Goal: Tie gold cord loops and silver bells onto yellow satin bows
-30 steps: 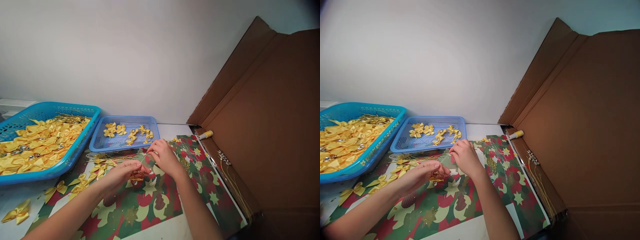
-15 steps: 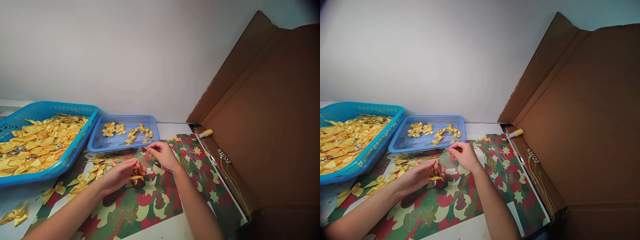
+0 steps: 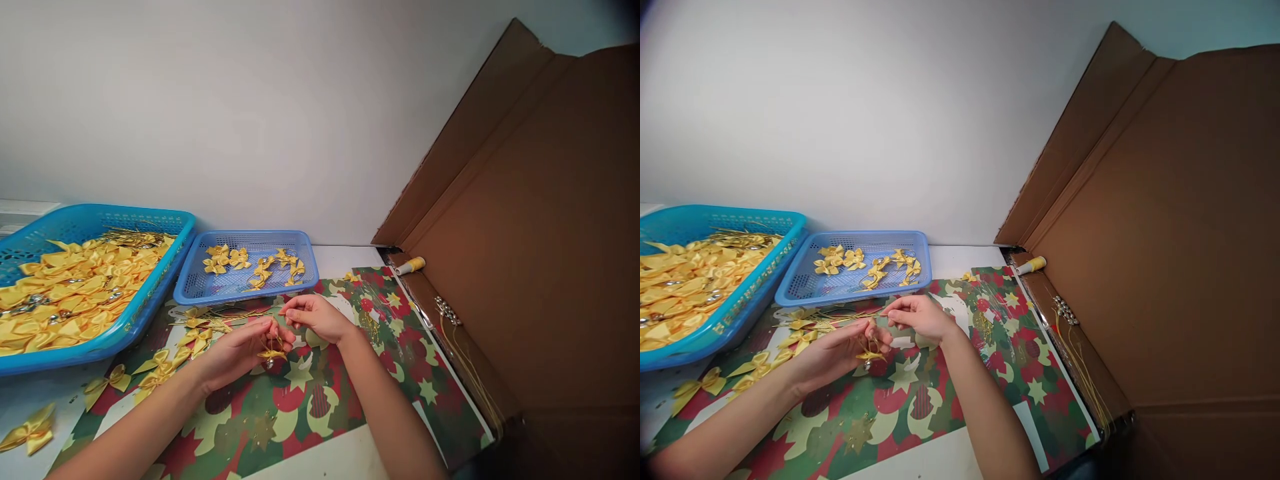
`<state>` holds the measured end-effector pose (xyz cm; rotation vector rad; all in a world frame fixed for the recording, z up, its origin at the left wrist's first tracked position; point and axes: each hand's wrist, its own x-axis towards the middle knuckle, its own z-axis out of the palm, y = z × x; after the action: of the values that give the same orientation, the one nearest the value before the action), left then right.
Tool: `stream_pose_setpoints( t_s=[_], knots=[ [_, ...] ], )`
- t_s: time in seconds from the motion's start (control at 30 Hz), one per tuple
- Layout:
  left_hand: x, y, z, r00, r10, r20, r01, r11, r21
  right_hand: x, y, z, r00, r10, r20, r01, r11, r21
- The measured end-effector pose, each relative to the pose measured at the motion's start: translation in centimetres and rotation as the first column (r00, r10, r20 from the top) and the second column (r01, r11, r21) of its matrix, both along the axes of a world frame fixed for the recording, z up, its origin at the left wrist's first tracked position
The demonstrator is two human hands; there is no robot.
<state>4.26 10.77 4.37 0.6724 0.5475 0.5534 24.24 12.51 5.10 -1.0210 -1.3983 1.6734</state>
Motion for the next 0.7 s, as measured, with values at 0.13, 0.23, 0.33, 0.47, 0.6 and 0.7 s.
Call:
stream_pose_setpoints(
  t_s=[0.13, 0.23, 0.33, 0.47, 0.6, 0.7],
  knots=[
    [0.2, -0.1, 0.4, 0.998, 0.023, -0.055, -0.019, 0.998, 0.066, -0.3, -0.1, -0.3, 1.0, 0.024, -0.018, -0.024, 1.0, -0.012],
    [0.5, -0.1, 0.6, 0.991, 0.08, -0.11, -0.066, 0.99, 0.125, -0.5, -0.2, -0.2, 0.999, -0.034, 0.014, 0.034, 0.999, 0.036],
    [0.6, 0.0, 0.6, 0.983, 0.131, -0.128, -0.113, 0.984, 0.136, -0.4, -0.4, 0.1, 0.991, -0.117, 0.061, 0.109, 0.988, 0.112],
    [0.4, 0.2, 0.5, 0.972, 0.199, -0.125, -0.184, 0.975, 0.128, 0.6, -1.2, 0.9, 0.949, -0.3, 0.097, 0.24, 0.888, 0.393],
    [0.5, 0.2, 0.6, 0.953, 0.275, -0.124, -0.258, 0.957, 0.136, 1.6, -1.9, 2.0, 0.925, -0.363, 0.11, 0.209, 0.73, 0.651],
    [0.7, 0.1, 0.7, 0.937, 0.328, -0.123, -0.31, 0.94, 0.145, 1.3, -1.7, 2.5, 0.898, -0.39, 0.203, 0.098, 0.628, 0.772]
  ],
)
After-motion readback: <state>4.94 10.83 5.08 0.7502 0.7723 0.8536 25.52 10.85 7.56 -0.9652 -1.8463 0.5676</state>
